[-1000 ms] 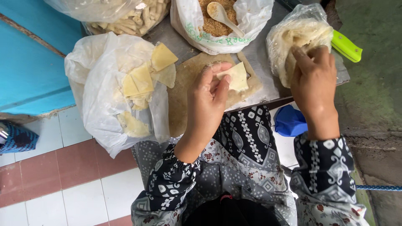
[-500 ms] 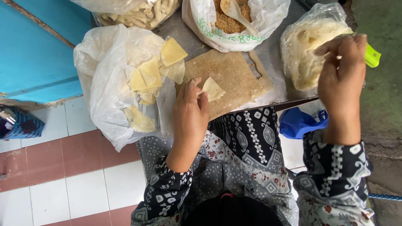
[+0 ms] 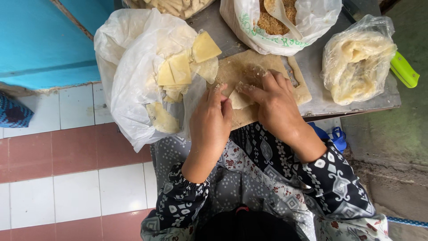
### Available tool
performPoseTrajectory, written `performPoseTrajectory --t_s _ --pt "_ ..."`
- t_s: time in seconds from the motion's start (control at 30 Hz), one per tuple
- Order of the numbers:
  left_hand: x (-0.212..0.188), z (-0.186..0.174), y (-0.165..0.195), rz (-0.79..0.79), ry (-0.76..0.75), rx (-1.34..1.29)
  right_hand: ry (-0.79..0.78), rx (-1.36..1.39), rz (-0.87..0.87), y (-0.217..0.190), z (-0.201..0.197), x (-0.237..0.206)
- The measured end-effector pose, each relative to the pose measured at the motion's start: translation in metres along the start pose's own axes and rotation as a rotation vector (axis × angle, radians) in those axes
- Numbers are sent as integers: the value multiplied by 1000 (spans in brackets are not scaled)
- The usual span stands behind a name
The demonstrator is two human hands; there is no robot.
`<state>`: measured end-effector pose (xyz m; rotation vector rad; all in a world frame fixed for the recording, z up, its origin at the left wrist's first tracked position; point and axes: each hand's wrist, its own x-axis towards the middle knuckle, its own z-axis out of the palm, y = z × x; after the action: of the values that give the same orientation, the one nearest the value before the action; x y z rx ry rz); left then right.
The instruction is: The person sits at a table and shapes dough pieces by hand, pinching and folding flat dough wrappers over filling on a wooden board and setting the folded pieces aside with other finished dough pieces. They repeatedly take dough from a plastic-wrapped mass, form it on the board, and place completed pieces on the table.
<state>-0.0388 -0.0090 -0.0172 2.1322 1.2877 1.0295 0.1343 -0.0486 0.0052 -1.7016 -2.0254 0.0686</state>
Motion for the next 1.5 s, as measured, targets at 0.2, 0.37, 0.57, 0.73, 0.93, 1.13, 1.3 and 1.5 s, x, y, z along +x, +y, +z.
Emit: performPoseTrajectory --t_s 0.2,0.37,0.57,0.73,0.93,1.13,1.3,1.5 --pt "0 -1 4 -38 -44 50 -1 -538 -83 0 -20 -12" --pt "-1 -5 8 -22 -40 105 -76 -508 -108 -5 -9 -10" --pt "-2 -8 9 -7 -62 96 86 -414 -58 11 -20 -8" --pt "1 -6 13 0 -81 123 278 -120 276 59 -30 24" --pt "2 -5 14 4 -42 57 372 -398 175 103 -12 69" --pt "-2 -5 10 -41 -65 -35 357 -229 158 110 -14 71" --pt "-3 -5 9 -20 -53 -48 442 -188 35 112 -21 76" --pt "-5 -5 7 -16 -44 -83 411 -76 -70 108 -23 93"
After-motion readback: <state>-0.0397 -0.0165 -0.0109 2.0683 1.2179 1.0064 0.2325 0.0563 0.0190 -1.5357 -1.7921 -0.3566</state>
